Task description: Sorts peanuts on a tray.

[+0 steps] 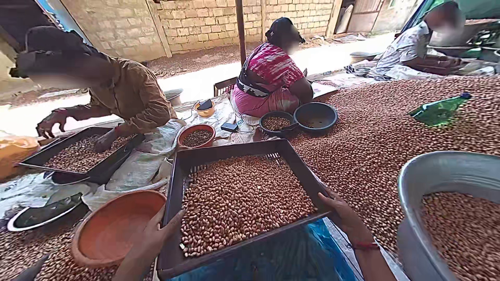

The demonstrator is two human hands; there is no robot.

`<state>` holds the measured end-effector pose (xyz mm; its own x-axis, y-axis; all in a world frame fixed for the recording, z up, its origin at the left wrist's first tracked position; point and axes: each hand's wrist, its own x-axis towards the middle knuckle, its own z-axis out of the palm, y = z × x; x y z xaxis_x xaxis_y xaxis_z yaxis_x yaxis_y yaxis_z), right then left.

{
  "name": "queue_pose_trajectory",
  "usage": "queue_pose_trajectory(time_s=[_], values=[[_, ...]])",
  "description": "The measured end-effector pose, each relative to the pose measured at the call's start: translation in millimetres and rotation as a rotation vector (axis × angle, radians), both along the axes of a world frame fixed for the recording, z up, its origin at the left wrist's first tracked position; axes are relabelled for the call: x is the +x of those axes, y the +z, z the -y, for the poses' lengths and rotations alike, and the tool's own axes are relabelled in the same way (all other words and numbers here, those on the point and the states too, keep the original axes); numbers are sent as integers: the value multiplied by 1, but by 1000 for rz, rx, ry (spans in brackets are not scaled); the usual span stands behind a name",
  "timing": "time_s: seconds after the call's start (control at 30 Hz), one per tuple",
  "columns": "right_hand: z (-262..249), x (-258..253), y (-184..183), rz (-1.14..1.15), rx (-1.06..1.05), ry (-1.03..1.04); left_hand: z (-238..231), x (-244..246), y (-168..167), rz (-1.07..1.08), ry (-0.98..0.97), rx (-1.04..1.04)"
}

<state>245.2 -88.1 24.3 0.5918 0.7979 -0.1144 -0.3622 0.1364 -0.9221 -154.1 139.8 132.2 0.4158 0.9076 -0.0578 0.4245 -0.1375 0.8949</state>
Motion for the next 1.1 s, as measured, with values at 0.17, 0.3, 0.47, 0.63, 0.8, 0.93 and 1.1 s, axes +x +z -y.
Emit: queue_pose_trajectory(time_s=[0.17,0.3,0.47,0.63,0.8,0.93,1.1], values=[[128,-56,9,-73,-116,-175,91,-29,33,-29,-206,26],[169,-110,64,-117,-368,-242,107,-52,-4,-24,-287,-81],[214,-101,-49,-220,-158,-107,160,-56,19,-234,-324,47],[176,-102,-25,-58,-278,-23,133,-88,-27,-273,-185,-127],[123,-71,-27,159,-291,168,122,-91,-86,-218,60,-216],[85,-48,11,842,-761,323,111,-80,-100,-347,73,-176],[34,-76,80,1322,-699,446,110,-35,-65,-609,0,322]])
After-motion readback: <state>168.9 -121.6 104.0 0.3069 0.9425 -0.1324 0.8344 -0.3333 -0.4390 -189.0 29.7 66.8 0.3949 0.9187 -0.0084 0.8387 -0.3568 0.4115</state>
